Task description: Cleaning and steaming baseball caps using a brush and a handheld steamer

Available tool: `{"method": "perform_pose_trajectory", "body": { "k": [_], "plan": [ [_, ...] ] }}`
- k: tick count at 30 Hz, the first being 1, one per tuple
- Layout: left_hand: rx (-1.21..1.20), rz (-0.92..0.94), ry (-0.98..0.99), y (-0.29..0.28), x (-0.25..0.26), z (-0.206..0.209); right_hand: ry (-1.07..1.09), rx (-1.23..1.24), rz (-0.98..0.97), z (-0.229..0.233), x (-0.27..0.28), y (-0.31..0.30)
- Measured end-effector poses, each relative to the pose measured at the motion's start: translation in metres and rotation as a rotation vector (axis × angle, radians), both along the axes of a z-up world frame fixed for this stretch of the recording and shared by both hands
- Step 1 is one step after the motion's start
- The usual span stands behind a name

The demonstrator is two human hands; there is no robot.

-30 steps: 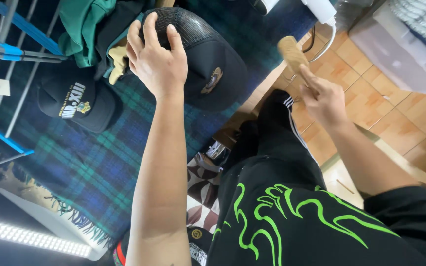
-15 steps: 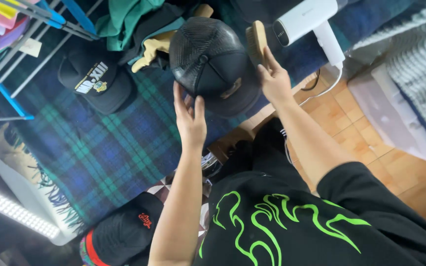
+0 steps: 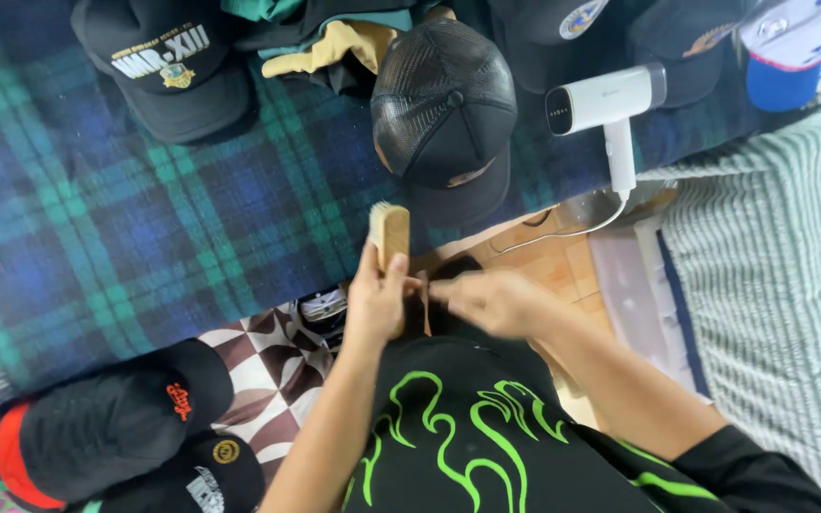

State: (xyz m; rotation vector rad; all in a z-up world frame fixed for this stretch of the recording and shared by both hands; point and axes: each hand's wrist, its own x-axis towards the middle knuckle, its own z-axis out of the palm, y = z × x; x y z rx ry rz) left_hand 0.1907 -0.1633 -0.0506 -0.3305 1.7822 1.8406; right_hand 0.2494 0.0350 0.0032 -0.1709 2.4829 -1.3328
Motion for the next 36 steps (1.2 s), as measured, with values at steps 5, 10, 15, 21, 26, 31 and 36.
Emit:
{"method": "perform_pose_trajectory", "body": {
  "k": [5,10,15,21,26,31,36],
  "plan": [
    [-0.259,-0.231,0.08,0.0,-0.033,0.087,0.568,0.034,-0.055,0.043,-0.116,0.065],
    [-0.281,-0.293,0.168,0.049,-0.02,0.106,0.609,0.193,0.095,0.063,-0.224,0.084],
    [-0.267,-0.013,0.327,0.085,-0.003,0.066,0.593,0.424,0.2,0.003,-0.266,0.087],
    [-0.208,0.456,0.543,0.112,0.005,0.076,0.651,0.317,0.188,0.001,-0.264,0.093],
    [-0.568,0.318,0.9,0.119,-0.008,0.054,0.641,0.333,0.194,-0.009,-0.267,0.098],
    [-0.869,0.48,0.219,0.091,-0.024,0.021,0.662,0.32,0.186,-0.006,-0.267,0.096],
    [-0.607,0.307,0.397,0.08,-0.047,0.026,0.609,0.33,0.166,0.001,-0.267,0.093]
  ]
}}
